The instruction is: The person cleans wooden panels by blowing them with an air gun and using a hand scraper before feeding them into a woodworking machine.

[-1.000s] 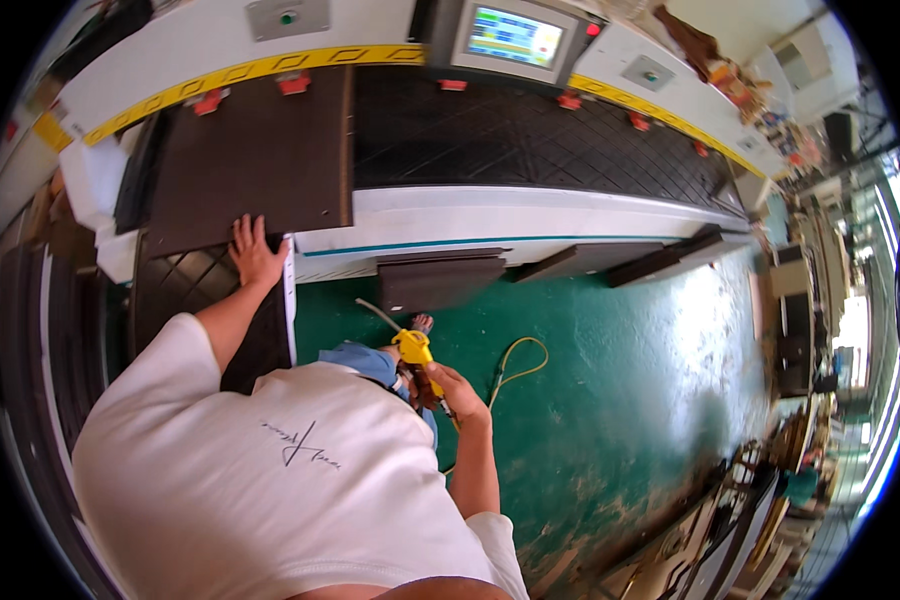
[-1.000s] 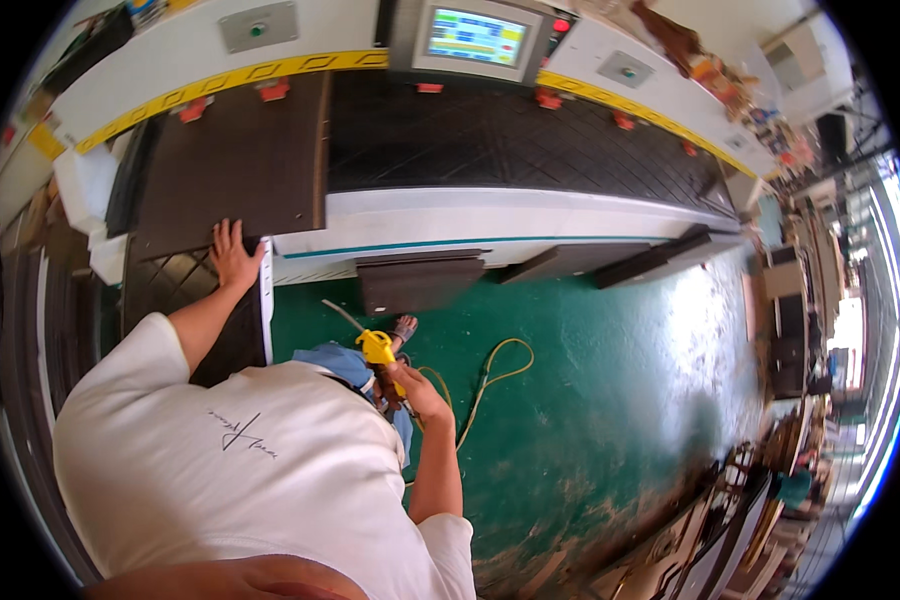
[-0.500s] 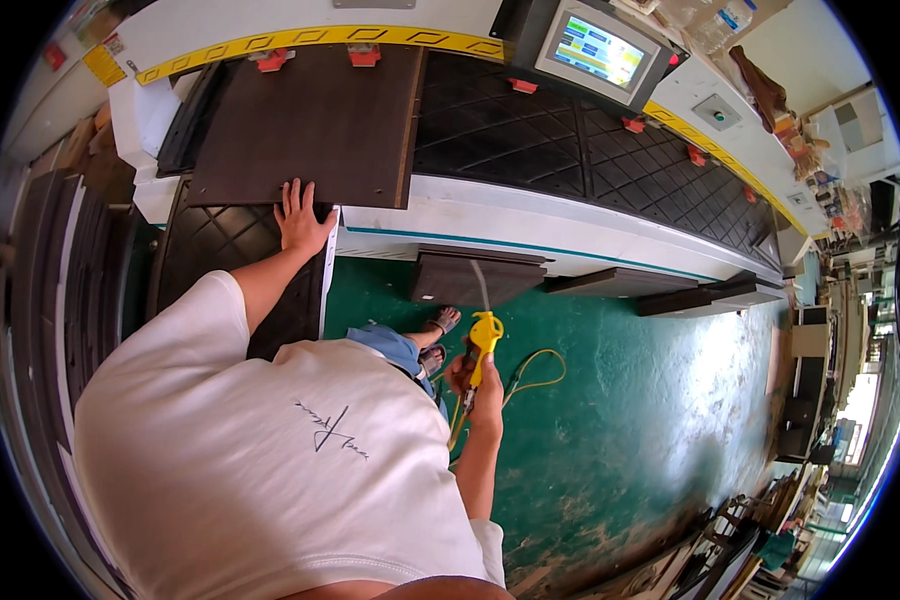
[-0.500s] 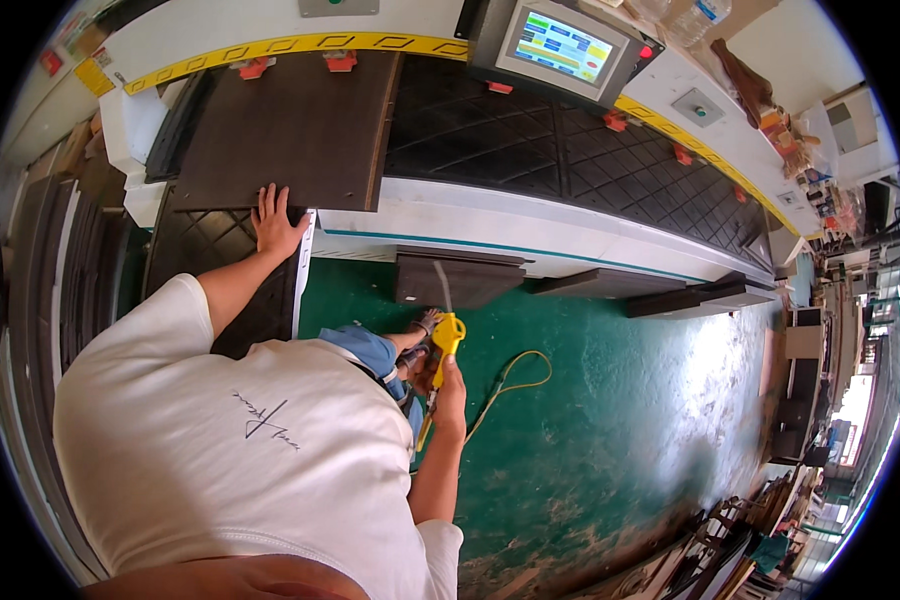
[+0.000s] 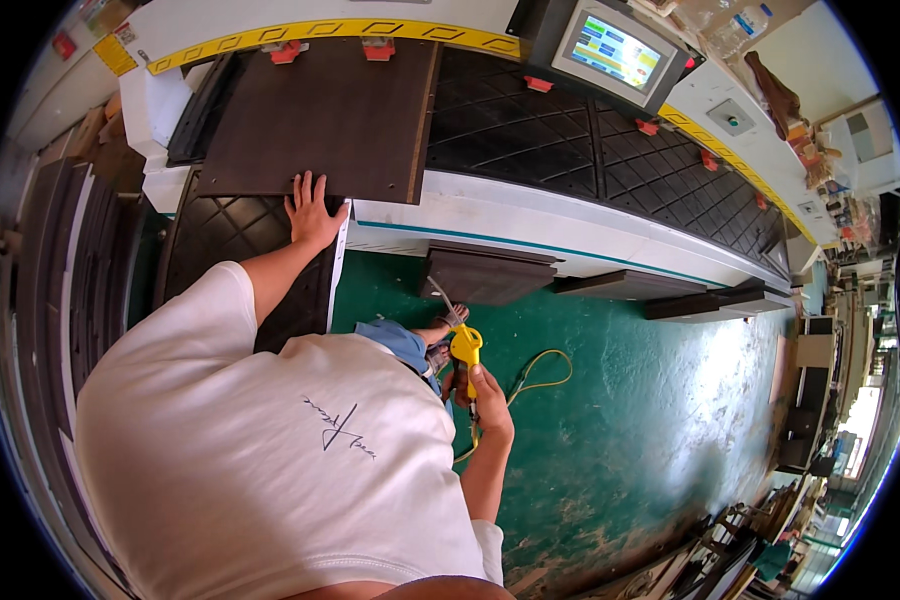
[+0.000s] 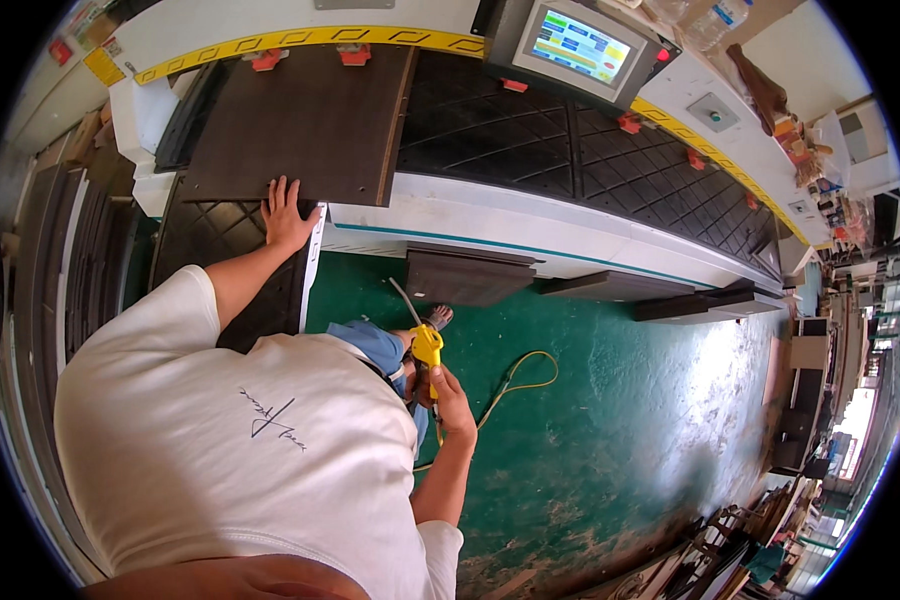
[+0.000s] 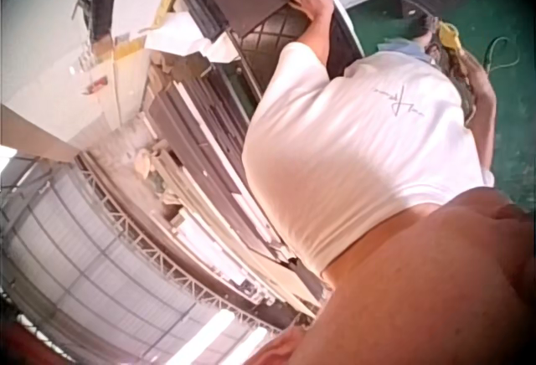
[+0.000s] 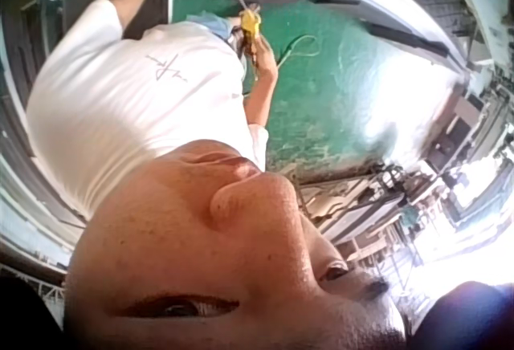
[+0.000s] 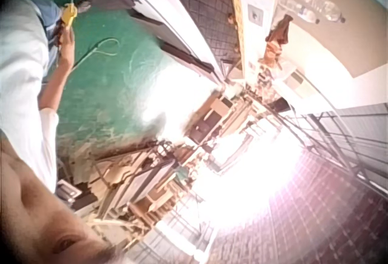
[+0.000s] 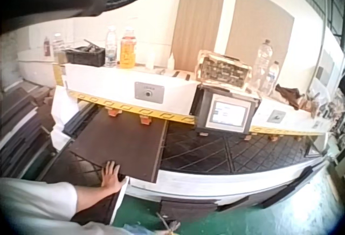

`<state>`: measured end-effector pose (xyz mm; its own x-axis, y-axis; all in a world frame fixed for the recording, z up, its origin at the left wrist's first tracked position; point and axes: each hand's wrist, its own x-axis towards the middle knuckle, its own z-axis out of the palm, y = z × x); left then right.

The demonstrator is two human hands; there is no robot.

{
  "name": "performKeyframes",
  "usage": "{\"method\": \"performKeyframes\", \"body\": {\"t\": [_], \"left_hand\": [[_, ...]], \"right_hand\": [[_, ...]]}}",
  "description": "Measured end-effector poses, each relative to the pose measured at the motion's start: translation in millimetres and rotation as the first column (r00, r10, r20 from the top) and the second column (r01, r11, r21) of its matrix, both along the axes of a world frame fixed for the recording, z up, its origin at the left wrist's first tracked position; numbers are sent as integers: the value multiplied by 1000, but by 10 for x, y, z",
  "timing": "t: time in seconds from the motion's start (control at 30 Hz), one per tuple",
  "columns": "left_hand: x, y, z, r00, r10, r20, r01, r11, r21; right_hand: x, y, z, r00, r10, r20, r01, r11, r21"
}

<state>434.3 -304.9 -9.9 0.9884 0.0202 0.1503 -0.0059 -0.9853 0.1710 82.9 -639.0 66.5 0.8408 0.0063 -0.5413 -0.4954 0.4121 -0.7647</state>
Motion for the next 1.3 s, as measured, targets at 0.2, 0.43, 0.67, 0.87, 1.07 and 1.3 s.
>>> {"method": "performKeyframes", "body": {"t": [0.2,0.43,0.67,0.87,1.07,1.3], "left_hand": [[20,-14,-7,1000,-17,-7,17,999,-30],[6,23,-20,1000,-5,-27,5,1000,-15],[12,7,-10,1000,-13,-19,12,1000,-20],[18,6,-6,999,-8,-31,7,1000,-15],[1,2,23,999,-3,-50,2,1000,-20],[23,-3,-8,1000,-7,-30,7,1000,10]], "right_hand": [[152,40,203,805,-589,72,562,795,228],[61,41,200,968,-249,-13,249,963,99],[58,46,182,976,-218,-24,219,972,86],[88,127,241,997,-73,-20,74,995,65],[71,139,176,995,-96,-3,96,995,35],[189,84,178,717,-691,94,661,717,220]]}}
